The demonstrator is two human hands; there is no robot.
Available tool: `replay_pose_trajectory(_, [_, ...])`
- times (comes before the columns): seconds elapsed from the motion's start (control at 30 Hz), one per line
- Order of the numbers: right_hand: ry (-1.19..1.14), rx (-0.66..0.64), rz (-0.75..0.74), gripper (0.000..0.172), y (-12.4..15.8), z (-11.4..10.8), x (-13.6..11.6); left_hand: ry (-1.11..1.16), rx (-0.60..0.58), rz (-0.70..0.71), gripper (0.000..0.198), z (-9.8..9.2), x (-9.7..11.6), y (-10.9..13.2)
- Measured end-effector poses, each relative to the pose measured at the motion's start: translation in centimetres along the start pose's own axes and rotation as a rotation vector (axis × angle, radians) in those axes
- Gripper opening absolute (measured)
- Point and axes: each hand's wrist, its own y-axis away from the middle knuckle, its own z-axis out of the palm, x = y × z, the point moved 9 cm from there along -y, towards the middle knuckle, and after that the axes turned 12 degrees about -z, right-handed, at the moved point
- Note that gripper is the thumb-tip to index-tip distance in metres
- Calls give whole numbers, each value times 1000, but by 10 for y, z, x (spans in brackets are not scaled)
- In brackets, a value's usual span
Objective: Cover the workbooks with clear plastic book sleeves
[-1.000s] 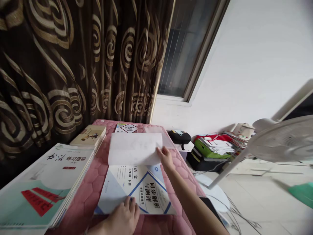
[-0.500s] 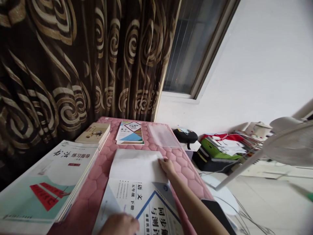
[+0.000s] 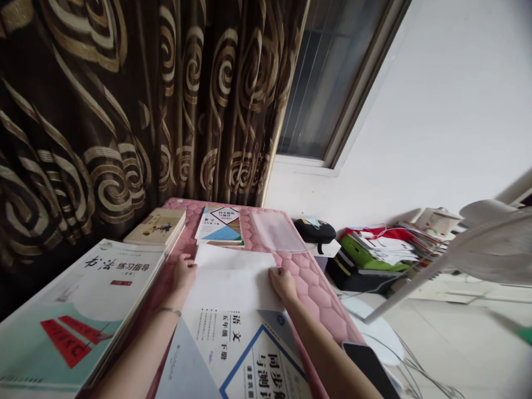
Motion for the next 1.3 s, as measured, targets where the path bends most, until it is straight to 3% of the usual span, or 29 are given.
replay_pose_trajectory(0.23, [186, -55, -18, 45, 6, 0, -12, -56, -64, -8, 36, 18, -4, 2])
replay_pose_trajectory(0.37, [304, -66, -95, 51, 11, 1, -40, -125, -57, 33, 40, 22, -1, 2])
replay_pose_trajectory(0.47, [431, -160, -325, 52, 23, 24, -80, -185, -52, 55, 40, 23, 2, 3])
replay_pose_trajectory(0.57, [444, -411, -526, 54, 45, 66, -107, -253, -46, 79, 40, 23, 7, 5])
replay_pose_trajectory(0.67, [428, -550, -517, 60, 57, 86, -105, -330, -36, 108, 41, 20, 13, 10])
replay_pose_trajectory(0.83, [457, -547, -466, 59, 51, 86, -87, -440, -26, 244, 46, 23, 35, 31])
replay_pose_trajectory(0.9, [461, -536, -470, 59, 49, 87, -84, -462, -81, 359, 49, 41, 52, 45])
replay_pose_trajectory(0.97, [463, -530, -475, 59, 48, 89, -83, -473, -193, 502, 49, 71, 71, 64])
replay_pose_trajectory(1.07, [471, -541, -477, 57, 50, 92, -80, -475, -305, 600, 48, 110, 88, 80])
replay_pose_trajectory(1.17, [474, -543, -482, 55, 51, 90, -79, -480, -312, 582, 51, 123, 88, 74])
replay_pose_trajectory(1.3, [473, -542, -445, 58, 47, 87, -83, -492, -272, 530, 57, 109, 70, 51])
